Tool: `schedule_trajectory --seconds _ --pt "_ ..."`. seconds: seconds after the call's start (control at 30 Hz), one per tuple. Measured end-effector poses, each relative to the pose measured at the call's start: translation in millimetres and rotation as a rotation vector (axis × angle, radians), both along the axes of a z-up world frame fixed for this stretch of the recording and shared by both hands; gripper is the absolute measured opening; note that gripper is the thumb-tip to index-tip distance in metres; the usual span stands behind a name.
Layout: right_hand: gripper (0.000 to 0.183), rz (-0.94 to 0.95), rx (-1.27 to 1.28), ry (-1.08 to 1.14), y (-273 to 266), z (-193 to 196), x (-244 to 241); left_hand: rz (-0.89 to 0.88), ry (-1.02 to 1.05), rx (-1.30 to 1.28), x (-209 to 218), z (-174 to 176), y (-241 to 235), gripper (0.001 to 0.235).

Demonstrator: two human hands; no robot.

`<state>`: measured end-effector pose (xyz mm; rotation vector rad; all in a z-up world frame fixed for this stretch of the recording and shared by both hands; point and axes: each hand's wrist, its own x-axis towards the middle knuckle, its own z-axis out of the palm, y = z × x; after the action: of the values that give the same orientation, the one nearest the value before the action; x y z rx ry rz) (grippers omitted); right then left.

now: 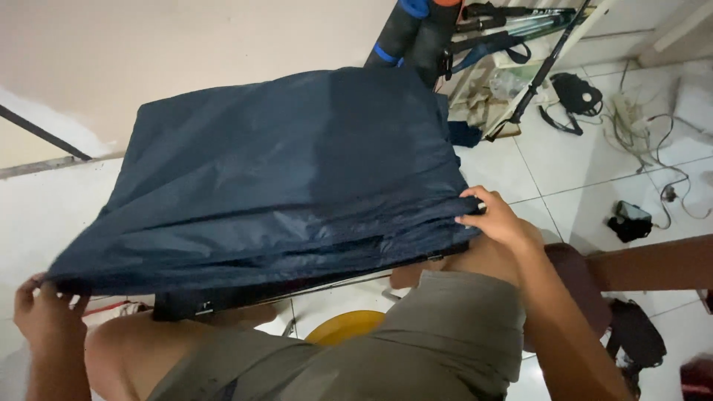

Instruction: The person is unfolding, aligning the zipper, and zipping up a sleeping bag.

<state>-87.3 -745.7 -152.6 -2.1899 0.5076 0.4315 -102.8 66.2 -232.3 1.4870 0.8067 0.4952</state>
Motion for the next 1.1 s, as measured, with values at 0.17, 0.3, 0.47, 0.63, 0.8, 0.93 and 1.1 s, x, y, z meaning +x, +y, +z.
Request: schedule_trajectory --seconds 0.17,0.3,0.47,0.63,0.8,0.93,1.1 --pt "0.073 0.111 -0.183 0.114 -12.4 -17.1 -16.3 -0.062 -0.029 0.001 -17.9 -38.0 15.5 0.020" --pt "0.046 -0.016 -0.278 -0.110 -17.9 -43.9 -5.8 0.066 -0.035 -0.082 -8.6 -65.8 25.1 0.023" --pt "0.037 -0.085 -0.404 -0.268 -32.9 -88.8 13.1 -0.015 -0.039 0.314 -3.6 -103.4 41.0 0.029" --pt "0.034 -0.284 -0.192 -0.364 -2.7 -42.0 -1.1 -0.052 0.161 0.823 -13.2 -96.7 39.8 0.023" --pt "0.066 -0.185 -0.134 -0.173 12.4 -27.5 -2.3 -0.073 0.233 0.746 -12.6 -72.9 17.7 0.025" --pt "0.030 -0.243 -0.020 -0.277 -10.4 -61.1 5.2 -0.047 0.216 0.880 -13.3 -82.0 23.1 0.019" --pt "0.021 -0.262 -0.100 -0.329 -16.1 -23.8 -12.0 0.124 -0.193 0.799 -17.7 -82.7 4.0 0.028"
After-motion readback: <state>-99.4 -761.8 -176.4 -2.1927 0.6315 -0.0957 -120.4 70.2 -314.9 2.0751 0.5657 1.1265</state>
